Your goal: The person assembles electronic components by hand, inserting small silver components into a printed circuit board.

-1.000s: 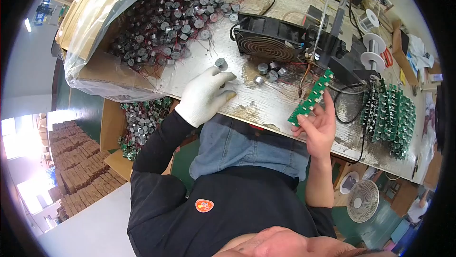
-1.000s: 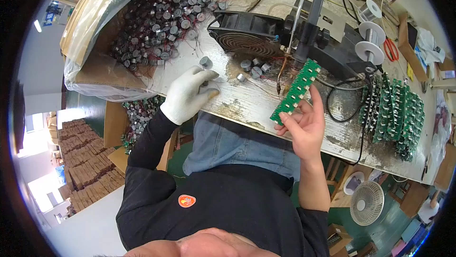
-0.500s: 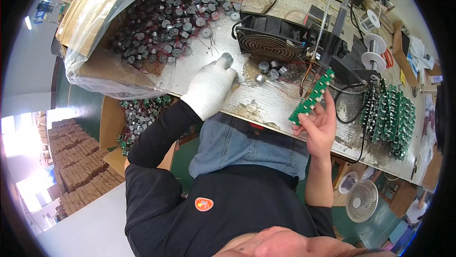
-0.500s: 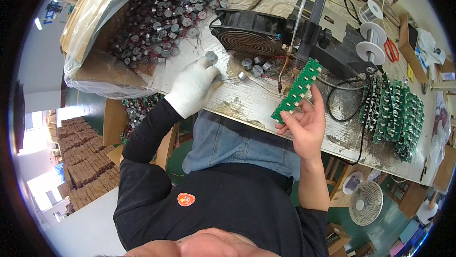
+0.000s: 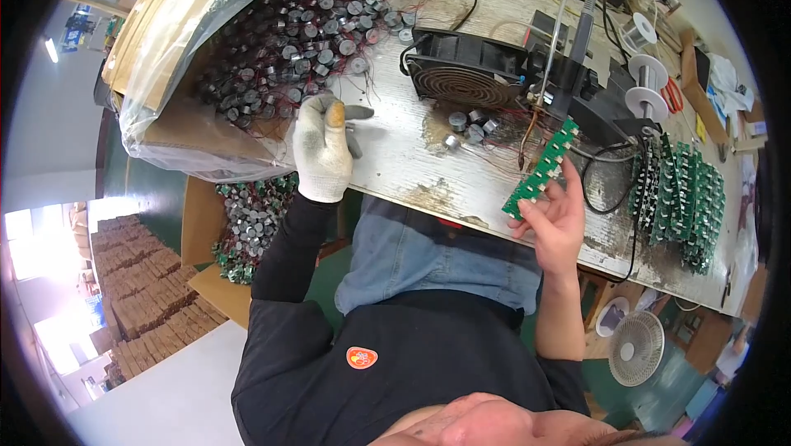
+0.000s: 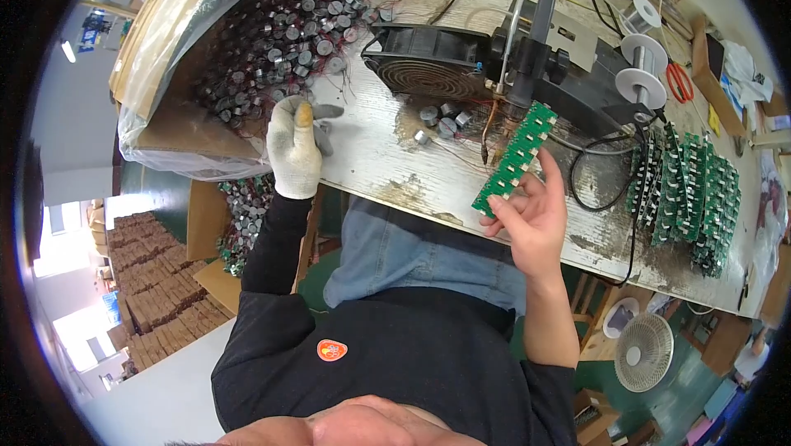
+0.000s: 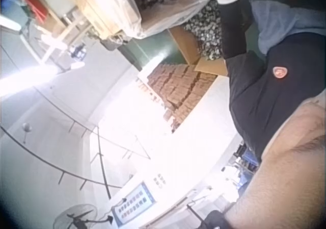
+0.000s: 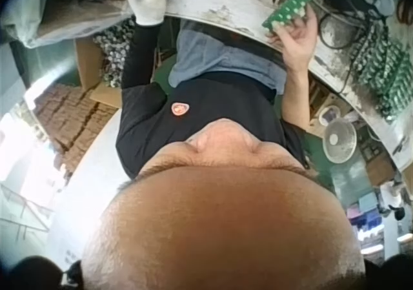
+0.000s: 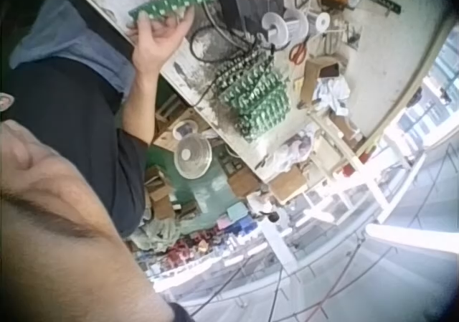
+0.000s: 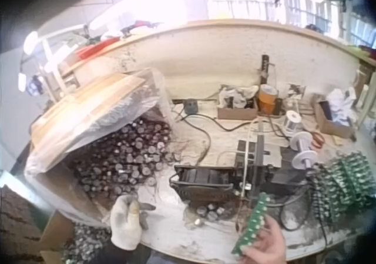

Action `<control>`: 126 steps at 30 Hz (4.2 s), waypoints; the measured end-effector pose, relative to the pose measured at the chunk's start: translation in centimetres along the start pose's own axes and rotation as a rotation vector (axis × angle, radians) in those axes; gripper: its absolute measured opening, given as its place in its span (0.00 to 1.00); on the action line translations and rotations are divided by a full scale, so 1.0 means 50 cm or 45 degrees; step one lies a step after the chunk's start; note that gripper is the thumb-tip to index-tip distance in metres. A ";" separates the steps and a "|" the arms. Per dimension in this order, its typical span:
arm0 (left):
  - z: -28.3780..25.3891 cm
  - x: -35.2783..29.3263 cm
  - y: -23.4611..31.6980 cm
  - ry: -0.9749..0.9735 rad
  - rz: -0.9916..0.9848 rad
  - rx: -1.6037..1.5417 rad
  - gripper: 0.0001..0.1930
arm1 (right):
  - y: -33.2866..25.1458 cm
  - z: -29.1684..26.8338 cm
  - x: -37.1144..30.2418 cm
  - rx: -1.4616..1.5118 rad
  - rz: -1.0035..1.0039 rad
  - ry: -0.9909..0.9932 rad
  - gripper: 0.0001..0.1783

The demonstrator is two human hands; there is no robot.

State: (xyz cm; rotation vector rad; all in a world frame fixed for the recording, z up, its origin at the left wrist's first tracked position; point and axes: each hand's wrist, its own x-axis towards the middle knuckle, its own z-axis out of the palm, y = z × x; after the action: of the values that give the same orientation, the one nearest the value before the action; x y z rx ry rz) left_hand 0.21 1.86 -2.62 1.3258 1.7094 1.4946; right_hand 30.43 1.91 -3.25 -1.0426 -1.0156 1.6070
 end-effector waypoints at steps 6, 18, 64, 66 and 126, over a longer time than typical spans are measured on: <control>-0.019 -0.011 -0.007 -0.062 -0.100 0.002 0.23 | -0.001 0.000 0.001 -0.004 0.002 0.000 0.44; -0.038 0.005 -0.057 0.111 -0.091 0.636 0.18 | 0.000 0.004 -0.001 -0.026 -0.013 0.004 0.43; 0.197 -0.064 0.111 -0.939 -0.701 -0.223 0.11 | -0.010 -0.004 0.005 0.119 -0.008 -0.072 0.41; 0.196 -0.061 0.112 -0.954 -0.683 -0.193 0.12 | -0.007 -0.004 0.005 0.110 -0.021 -0.063 0.42; 0.204 -0.067 0.107 -0.909 -0.767 -0.331 0.12 | -0.005 -0.009 -0.001 0.142 -0.020 -0.046 0.42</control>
State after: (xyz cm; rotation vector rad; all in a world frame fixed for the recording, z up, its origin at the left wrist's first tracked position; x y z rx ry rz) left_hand 12.06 2.96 -1.08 0.9199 1.2261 0.7342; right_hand 30.94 1.98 -3.13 -0.9312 -0.9446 1.6559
